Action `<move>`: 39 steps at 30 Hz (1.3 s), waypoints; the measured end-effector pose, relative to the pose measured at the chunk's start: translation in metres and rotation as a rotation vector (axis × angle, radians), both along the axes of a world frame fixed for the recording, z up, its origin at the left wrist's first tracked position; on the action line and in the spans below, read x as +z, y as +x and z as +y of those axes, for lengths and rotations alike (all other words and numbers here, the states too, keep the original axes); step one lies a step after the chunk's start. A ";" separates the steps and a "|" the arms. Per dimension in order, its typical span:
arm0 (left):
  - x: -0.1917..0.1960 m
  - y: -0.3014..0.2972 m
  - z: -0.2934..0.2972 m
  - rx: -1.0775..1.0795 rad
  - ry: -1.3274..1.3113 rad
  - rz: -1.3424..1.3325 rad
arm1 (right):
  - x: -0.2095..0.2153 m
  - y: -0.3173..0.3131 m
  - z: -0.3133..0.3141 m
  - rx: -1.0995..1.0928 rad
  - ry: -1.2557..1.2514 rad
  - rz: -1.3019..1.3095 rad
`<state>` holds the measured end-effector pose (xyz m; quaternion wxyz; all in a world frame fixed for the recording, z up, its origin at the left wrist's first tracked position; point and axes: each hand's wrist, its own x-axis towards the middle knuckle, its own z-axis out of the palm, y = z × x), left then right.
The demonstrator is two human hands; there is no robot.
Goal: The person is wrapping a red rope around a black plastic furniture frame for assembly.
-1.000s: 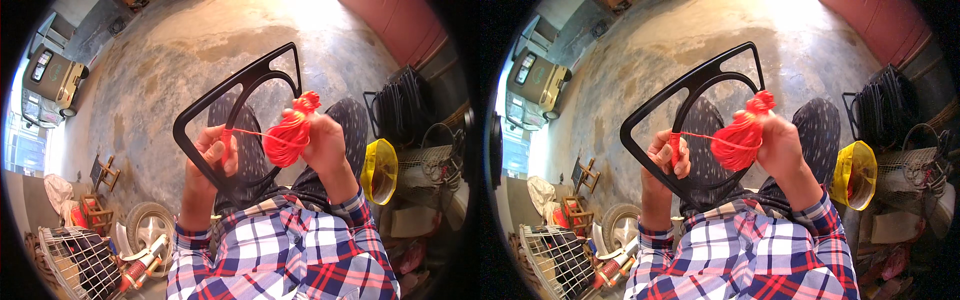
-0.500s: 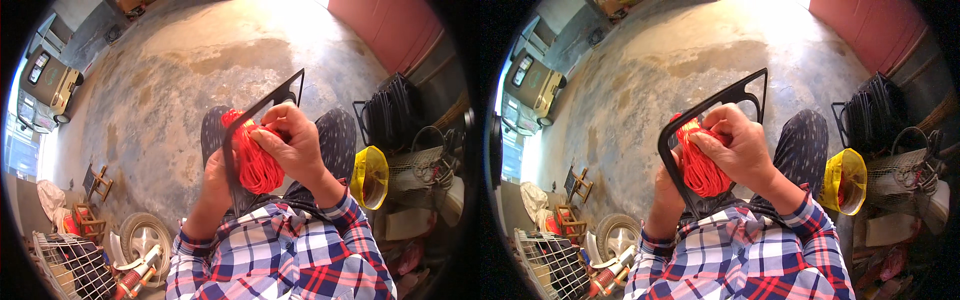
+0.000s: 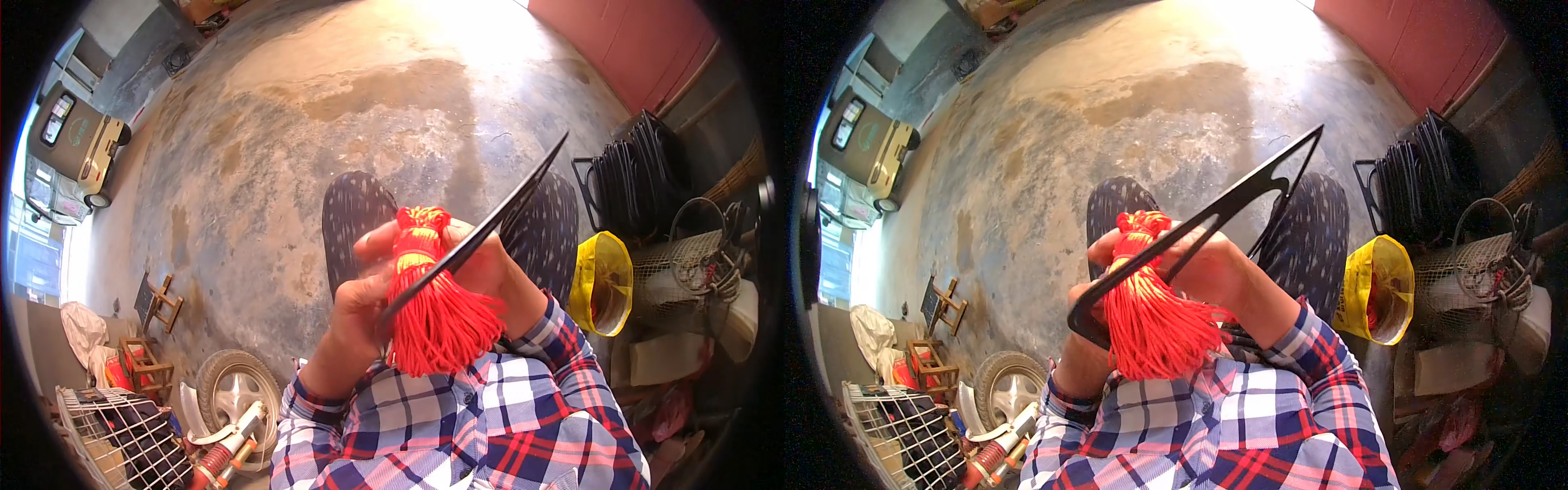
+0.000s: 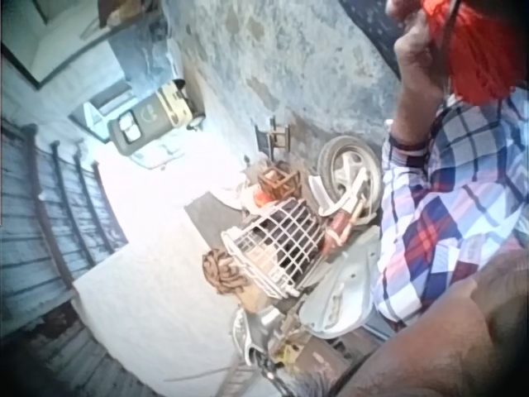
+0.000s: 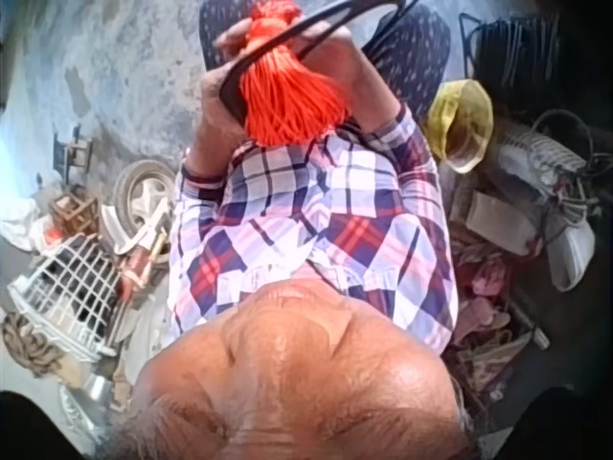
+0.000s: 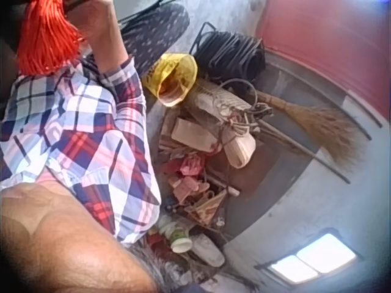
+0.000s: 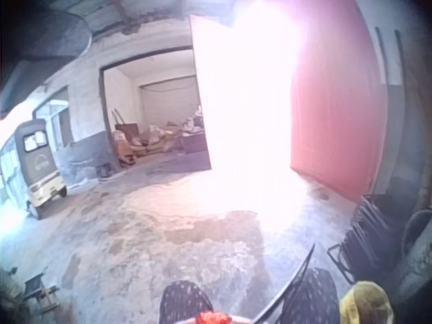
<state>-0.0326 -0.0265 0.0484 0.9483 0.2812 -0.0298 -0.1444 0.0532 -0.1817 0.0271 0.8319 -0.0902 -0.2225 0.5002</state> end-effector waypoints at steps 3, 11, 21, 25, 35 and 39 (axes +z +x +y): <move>-0.009 -0.003 0.001 -0.038 -0.134 0.020 | 0.002 0.011 0.007 -0.035 0.120 -0.106; 0.007 -0.008 0.001 0.007 0.286 -0.091 | -0.046 0.049 -0.004 -0.604 -0.007 0.129; -0.016 0.008 0.034 0.046 0.146 -0.124 | -0.046 0.030 -0.033 -0.552 0.100 0.171; -0.020 0.018 0.039 0.081 0.079 -0.156 | -0.044 0.024 -0.037 -0.561 0.006 0.120; -0.025 0.013 0.037 0.163 0.219 -0.125 | 0.013 -0.011 -0.013 -0.512 -0.213 -0.403; -0.020 0.011 0.039 0.225 0.213 -0.128 | 0.019 -0.007 -0.017 -0.641 -0.086 -0.191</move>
